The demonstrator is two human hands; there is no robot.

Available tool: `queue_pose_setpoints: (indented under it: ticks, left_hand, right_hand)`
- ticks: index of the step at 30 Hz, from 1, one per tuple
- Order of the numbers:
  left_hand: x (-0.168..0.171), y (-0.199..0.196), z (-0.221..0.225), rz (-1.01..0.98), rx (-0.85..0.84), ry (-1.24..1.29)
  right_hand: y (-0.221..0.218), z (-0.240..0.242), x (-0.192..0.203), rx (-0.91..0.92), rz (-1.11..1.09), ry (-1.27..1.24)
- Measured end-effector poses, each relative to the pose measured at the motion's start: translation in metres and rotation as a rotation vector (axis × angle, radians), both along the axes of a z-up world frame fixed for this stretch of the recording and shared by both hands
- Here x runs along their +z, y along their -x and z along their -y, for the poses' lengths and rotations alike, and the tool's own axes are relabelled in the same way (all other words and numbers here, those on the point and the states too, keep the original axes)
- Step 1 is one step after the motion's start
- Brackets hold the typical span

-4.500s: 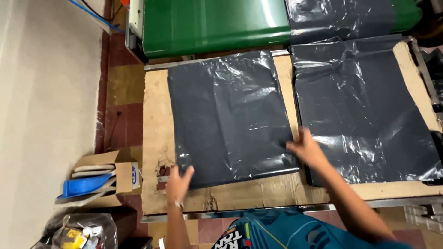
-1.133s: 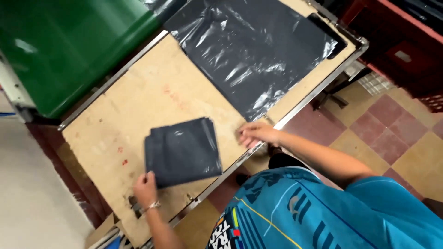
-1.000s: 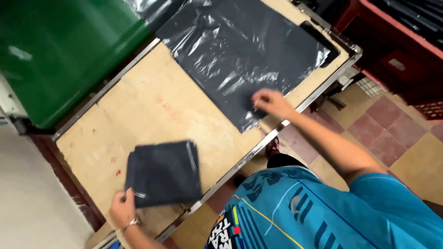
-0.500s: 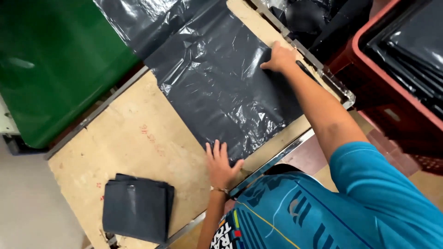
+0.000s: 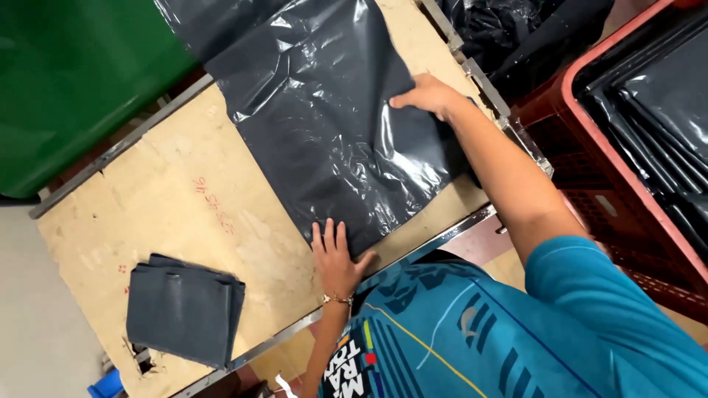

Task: The person is collecting plastic bags from the end of a production line, folding them, and stacking them into a storage crate.

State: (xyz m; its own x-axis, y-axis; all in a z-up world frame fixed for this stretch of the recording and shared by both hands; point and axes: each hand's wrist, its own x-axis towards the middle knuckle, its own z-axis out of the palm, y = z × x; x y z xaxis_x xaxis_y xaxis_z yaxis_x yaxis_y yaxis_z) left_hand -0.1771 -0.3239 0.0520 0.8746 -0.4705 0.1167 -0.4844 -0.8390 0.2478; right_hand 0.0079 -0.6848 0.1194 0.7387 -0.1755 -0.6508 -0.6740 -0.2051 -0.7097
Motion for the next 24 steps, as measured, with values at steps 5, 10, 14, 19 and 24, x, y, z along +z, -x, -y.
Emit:
queue_pose_setpoints:
  ticks: [5,10,14,19,24]
  left_hand:
    - [0.003,-0.006,-0.003,0.031,0.027,-0.009]
    - [0.002,-0.007,-0.008,0.039,0.048,-0.061]
    - [-0.012,0.000,-0.008,0.171,0.059,-0.034]
    - [-0.019,0.017,-0.006,0.242,0.066,-0.059]
    - [-0.007,0.026,0.006,0.154,0.104,-0.097]
  right_hand:
    - [0.011,0.003,0.055,0.203,-0.101,-0.001]
    - [0.055,0.021,0.011,0.190,0.277,-0.267]
    - [0.097,0.008,0.013,0.091,0.438,-0.165]
    - [0.100,-0.006,-0.003,0.170,0.188,-0.040]
    - [0.075,-0.032,0.047,0.068,0.333,0.049]
